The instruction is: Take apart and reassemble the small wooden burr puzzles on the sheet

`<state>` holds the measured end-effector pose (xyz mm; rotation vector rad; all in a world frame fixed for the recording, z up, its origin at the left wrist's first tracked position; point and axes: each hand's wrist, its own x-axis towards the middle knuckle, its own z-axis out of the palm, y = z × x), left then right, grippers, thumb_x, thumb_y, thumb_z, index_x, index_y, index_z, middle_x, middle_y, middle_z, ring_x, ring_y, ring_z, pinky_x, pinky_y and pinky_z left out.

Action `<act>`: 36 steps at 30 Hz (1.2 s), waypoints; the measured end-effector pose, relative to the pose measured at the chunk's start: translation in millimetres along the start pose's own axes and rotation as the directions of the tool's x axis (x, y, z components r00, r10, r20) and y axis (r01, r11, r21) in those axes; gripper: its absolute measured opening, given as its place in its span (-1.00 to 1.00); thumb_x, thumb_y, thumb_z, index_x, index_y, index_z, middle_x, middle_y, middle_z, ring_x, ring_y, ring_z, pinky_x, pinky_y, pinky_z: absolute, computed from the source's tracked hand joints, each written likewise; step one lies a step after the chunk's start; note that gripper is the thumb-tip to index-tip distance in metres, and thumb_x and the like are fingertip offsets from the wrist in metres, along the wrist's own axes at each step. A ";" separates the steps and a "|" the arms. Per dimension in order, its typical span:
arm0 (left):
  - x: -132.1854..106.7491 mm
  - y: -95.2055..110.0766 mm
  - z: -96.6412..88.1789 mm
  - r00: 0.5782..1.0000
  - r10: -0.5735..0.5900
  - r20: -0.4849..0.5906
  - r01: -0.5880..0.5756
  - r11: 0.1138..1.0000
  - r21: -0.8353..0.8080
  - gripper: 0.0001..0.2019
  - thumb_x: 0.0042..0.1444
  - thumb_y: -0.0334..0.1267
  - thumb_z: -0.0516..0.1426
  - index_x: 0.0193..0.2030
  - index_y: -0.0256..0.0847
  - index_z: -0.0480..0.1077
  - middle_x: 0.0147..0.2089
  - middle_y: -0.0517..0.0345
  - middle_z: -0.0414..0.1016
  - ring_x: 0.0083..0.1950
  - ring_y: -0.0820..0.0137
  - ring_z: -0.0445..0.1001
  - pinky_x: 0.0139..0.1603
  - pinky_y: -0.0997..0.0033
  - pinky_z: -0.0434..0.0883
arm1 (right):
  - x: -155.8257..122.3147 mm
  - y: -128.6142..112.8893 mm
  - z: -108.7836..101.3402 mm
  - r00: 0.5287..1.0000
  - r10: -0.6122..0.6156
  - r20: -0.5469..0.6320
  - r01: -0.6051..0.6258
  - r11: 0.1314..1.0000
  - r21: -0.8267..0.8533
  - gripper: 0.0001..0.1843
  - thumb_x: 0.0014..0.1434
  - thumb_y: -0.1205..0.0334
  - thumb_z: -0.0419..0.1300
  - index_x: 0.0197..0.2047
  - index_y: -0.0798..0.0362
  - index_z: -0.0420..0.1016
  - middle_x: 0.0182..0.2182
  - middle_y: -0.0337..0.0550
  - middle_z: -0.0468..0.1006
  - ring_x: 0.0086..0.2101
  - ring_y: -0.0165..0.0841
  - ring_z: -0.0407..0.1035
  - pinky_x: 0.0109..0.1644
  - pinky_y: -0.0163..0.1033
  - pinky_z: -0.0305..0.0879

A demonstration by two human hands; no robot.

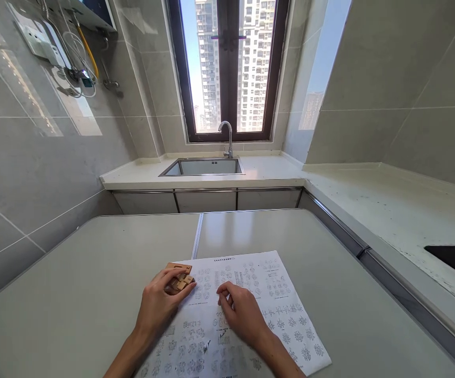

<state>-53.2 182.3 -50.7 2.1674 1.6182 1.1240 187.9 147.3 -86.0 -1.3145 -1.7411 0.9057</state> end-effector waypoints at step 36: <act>-37.2 -10.0 -7.8 0.994 -0.079 0.079 0.047 0.937 0.347 -0.77 0.19 0.03 0.20 -0.21 -0.07 0.43 -0.11 0.08 0.50 -0.07 0.14 0.54 -0.16 0.21 0.52 | -1.4 0.3 -1.3 0.999 0.000 0.041 0.003 0.996 -0.092 -0.77 0.40 0.19 0.05 -0.16 -0.02 0.55 -0.42 -0.22 0.60 -0.46 -0.30 0.39 -0.31 -0.24 0.26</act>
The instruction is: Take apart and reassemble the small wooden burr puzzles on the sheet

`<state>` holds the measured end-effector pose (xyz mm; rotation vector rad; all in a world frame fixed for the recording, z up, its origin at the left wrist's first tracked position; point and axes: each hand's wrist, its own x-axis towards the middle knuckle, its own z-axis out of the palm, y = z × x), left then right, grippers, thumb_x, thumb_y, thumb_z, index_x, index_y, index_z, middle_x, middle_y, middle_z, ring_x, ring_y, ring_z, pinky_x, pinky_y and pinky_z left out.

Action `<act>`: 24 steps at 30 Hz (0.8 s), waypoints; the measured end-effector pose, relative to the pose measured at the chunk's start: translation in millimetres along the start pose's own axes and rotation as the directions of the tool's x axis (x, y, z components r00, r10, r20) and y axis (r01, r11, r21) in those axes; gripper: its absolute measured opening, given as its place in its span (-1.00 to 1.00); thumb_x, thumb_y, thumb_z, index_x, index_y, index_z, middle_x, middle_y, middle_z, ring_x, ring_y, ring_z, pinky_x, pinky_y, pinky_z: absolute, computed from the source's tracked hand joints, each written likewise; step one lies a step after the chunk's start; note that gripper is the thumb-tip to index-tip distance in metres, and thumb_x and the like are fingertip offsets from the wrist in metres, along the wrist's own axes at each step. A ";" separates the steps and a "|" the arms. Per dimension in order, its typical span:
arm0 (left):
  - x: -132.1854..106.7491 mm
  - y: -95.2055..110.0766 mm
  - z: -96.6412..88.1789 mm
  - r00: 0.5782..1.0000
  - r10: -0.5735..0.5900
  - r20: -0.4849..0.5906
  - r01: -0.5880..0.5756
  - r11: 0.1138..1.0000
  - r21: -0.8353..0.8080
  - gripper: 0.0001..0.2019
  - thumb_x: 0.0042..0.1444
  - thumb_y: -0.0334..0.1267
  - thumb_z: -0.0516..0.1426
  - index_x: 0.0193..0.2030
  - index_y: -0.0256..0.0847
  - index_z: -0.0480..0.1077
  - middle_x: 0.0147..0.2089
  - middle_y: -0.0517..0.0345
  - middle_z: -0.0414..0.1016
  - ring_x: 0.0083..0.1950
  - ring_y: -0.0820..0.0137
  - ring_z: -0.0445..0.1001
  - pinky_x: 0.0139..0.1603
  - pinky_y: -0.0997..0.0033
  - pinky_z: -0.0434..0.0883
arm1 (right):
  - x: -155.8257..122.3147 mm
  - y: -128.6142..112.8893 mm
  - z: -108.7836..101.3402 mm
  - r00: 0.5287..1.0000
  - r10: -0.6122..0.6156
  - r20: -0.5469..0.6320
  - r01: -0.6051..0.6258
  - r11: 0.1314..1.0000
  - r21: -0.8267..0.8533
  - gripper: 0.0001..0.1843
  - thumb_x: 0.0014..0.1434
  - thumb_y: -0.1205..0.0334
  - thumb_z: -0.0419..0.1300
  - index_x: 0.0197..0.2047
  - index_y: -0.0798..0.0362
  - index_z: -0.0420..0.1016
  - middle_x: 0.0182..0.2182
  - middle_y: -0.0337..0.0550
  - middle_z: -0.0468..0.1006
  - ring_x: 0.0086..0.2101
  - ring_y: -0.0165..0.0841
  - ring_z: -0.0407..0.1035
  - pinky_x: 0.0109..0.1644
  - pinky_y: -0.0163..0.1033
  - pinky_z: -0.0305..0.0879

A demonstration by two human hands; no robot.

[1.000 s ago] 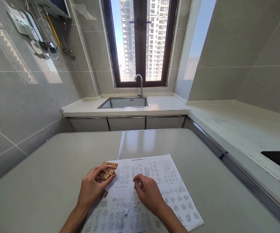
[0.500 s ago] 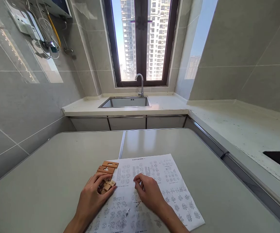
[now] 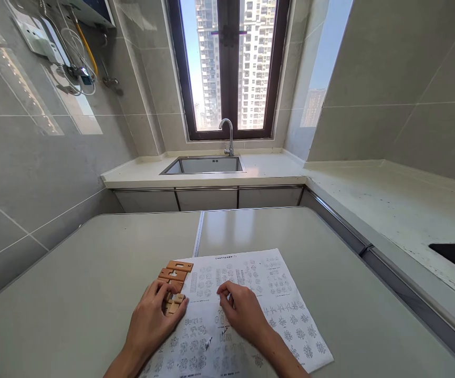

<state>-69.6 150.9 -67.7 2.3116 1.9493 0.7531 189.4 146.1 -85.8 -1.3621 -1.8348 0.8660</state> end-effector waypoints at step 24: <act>62.7 -40.3 -5.9 0.985 -0.103 -0.136 0.069 0.969 -0.236 -0.61 0.33 0.15 0.06 -0.13 -0.13 0.46 -0.14 0.08 0.53 -0.13 0.22 0.51 -0.07 0.28 0.44 | 1.2 4.3 2.5 0.999 0.032 0.001 -0.032 0.999 0.022 -0.73 0.40 0.13 0.04 -0.15 -0.02 0.56 -0.42 -0.21 0.59 -0.45 -0.30 0.38 -0.31 -0.25 0.27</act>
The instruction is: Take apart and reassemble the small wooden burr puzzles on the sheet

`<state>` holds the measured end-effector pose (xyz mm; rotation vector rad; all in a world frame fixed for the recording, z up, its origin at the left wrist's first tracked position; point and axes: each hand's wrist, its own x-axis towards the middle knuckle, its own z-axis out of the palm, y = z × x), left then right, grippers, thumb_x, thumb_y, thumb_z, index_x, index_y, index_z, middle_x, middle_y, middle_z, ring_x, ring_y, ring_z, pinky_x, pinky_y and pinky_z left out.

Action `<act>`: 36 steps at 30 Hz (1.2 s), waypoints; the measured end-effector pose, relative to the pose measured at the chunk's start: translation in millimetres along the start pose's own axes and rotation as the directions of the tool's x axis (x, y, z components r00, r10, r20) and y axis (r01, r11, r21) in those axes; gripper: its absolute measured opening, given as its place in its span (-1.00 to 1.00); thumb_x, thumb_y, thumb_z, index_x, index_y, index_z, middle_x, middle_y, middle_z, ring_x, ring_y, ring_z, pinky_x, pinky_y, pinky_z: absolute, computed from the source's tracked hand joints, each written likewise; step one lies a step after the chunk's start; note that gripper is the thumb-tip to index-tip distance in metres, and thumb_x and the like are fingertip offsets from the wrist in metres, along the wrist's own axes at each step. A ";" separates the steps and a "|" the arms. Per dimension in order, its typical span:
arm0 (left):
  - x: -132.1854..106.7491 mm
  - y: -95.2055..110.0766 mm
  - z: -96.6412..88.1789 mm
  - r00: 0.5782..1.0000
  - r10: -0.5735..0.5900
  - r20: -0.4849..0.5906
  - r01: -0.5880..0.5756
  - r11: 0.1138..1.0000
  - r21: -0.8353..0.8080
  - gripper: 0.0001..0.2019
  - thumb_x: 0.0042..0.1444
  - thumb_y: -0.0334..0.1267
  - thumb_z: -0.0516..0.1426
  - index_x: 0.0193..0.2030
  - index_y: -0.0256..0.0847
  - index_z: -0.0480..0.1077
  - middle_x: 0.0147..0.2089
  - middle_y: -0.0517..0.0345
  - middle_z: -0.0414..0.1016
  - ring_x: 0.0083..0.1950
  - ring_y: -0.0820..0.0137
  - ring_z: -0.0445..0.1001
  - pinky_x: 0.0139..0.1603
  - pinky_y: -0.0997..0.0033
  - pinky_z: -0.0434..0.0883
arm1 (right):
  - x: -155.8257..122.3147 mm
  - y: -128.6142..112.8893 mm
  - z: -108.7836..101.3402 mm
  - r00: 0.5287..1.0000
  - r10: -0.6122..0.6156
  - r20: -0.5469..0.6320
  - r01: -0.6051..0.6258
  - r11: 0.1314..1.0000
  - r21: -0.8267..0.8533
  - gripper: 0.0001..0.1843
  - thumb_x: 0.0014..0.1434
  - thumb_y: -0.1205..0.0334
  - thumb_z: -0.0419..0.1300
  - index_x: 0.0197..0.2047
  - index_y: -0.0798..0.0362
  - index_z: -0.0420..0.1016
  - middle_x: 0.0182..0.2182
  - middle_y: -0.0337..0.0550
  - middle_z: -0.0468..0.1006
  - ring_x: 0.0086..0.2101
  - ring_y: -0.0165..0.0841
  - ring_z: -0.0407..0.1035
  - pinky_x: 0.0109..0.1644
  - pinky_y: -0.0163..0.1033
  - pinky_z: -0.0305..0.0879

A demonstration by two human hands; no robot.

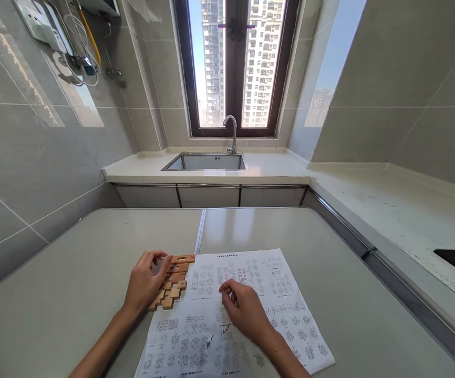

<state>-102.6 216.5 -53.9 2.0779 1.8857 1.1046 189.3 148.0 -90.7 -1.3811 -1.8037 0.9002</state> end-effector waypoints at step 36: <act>11.6 -31.3 -2.1 0.951 -0.235 0.200 0.185 0.953 0.242 -0.66 0.29 0.09 0.01 -0.28 -0.06 0.46 -0.40 0.23 0.58 -0.29 0.26 0.57 -0.40 0.44 0.22 | -0.8 -3.1 -2.5 1.000 -0.016 0.009 0.016 1.000 -0.007 -0.72 0.40 0.11 0.04 -0.15 -0.02 0.57 -0.42 -0.19 0.60 -0.45 -0.29 0.37 -0.30 -0.22 0.28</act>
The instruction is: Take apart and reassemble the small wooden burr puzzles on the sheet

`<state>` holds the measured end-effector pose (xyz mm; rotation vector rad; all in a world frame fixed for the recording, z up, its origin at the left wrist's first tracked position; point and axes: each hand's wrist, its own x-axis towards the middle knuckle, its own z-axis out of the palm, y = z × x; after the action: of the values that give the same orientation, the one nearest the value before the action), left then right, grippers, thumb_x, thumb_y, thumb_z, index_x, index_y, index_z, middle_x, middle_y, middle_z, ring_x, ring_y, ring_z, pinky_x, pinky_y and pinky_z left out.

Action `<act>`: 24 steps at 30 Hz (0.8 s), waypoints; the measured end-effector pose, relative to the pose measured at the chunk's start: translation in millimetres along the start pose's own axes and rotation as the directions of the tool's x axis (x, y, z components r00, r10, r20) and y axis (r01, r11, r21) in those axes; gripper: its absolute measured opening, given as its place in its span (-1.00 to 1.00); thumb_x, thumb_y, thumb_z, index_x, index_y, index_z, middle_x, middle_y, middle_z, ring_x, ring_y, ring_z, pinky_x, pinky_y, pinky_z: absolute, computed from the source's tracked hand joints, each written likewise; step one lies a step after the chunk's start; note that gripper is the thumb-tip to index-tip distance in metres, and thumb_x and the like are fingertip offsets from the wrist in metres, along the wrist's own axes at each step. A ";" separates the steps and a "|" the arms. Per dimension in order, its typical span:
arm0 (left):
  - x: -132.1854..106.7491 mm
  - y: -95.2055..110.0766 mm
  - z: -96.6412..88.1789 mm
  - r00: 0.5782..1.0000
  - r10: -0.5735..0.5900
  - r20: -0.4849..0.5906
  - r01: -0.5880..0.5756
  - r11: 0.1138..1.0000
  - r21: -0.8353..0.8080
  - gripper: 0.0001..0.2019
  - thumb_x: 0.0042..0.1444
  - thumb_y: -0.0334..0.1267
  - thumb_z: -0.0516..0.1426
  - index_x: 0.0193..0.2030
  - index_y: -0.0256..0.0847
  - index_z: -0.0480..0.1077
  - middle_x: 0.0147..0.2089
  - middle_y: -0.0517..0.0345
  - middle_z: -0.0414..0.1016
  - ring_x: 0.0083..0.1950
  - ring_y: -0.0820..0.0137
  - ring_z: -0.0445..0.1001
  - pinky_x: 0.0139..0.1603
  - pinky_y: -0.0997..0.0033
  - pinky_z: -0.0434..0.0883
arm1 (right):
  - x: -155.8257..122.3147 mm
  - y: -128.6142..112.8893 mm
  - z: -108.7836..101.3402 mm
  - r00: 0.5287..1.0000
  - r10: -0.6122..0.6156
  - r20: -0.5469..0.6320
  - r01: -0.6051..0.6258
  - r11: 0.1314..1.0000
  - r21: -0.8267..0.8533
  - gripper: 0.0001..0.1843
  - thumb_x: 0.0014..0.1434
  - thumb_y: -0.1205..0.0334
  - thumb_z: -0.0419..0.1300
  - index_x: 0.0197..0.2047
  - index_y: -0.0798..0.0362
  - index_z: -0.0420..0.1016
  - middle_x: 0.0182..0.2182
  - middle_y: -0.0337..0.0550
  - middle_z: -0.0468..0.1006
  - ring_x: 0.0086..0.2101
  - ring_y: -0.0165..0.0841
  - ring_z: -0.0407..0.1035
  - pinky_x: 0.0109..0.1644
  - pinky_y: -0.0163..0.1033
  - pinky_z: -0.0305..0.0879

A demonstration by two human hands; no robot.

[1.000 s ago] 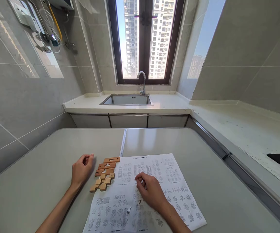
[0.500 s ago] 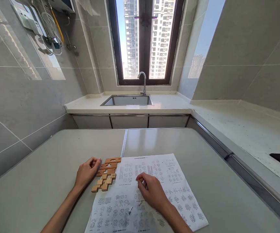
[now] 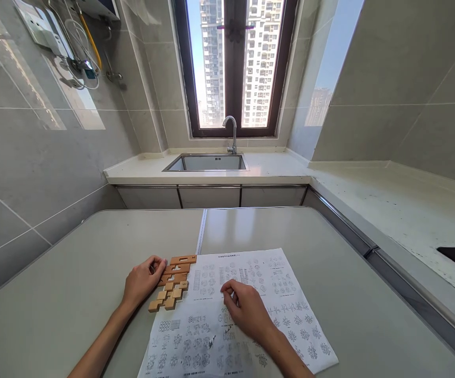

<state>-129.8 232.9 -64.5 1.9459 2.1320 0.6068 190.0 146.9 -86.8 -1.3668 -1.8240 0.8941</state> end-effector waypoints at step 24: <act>-0.5 -0.7 1.3 1.000 0.024 -0.005 -0.024 1.000 0.017 -0.67 0.30 0.08 0.00 -0.23 -0.06 0.45 -0.40 0.24 0.56 -0.32 0.27 0.54 -0.38 0.42 0.21 | -1.0 -1.7 -1.3 1.000 0.009 0.013 -0.009 1.000 0.008 -0.74 0.40 0.12 0.05 -0.14 -0.03 0.56 -0.41 -0.21 0.60 -0.44 -0.29 0.38 -0.30 -0.23 0.28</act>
<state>-129.9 232.6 -66.0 1.9831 2.1266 0.6010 190.5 145.7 -84.8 -1.3683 -1.8236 0.9161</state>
